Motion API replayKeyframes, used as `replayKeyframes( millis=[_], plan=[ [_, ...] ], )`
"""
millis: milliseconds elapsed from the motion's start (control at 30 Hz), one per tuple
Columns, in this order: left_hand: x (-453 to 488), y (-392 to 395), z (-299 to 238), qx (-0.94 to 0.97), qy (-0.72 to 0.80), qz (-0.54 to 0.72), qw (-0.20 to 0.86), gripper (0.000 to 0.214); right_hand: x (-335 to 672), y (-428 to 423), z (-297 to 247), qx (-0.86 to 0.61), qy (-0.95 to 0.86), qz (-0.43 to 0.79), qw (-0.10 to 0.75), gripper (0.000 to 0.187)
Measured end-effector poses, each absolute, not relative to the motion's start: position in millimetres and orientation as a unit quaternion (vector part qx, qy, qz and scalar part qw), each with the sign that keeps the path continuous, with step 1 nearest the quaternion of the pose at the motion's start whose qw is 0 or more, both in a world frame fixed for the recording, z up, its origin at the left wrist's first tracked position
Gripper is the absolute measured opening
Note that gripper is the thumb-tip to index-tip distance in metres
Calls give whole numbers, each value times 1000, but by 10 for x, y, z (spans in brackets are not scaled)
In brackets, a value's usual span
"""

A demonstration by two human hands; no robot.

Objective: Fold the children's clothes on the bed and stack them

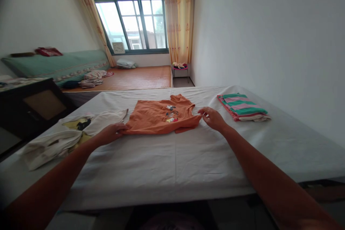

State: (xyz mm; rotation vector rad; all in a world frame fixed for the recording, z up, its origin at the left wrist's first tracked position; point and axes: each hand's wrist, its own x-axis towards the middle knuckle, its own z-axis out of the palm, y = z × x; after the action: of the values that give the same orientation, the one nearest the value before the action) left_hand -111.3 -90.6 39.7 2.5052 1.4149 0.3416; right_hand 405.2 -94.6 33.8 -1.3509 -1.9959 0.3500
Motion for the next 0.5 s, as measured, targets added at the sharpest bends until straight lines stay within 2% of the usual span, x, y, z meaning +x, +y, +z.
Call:
replayKeyframes(
  millis=[100,167,233,367,433,500],
  plan=[
    [-1136,-884,372,846,502,126,132,41,3854,-1118,324,-414,-866,170,224,25],
    [-1147,-859,360,835,520,129,129,41,3726,-1160,289,-387,-898,110,178,34],
    [-1143,-838,352,825,537,135,118,41,3616,-1135,236,-413,-895,26,168,37],
    [-1116,-837,365,809,558,141,116,42,3492,-1018,220,-457,-878,-36,138,24],
    [-1126,-860,393,809,553,145,134,42,3521,-1006,331,-454,-877,0,161,23],
    [-1158,-897,434,816,536,147,157,39,3630,-1049,521,-426,-873,95,215,26]
  ],
)
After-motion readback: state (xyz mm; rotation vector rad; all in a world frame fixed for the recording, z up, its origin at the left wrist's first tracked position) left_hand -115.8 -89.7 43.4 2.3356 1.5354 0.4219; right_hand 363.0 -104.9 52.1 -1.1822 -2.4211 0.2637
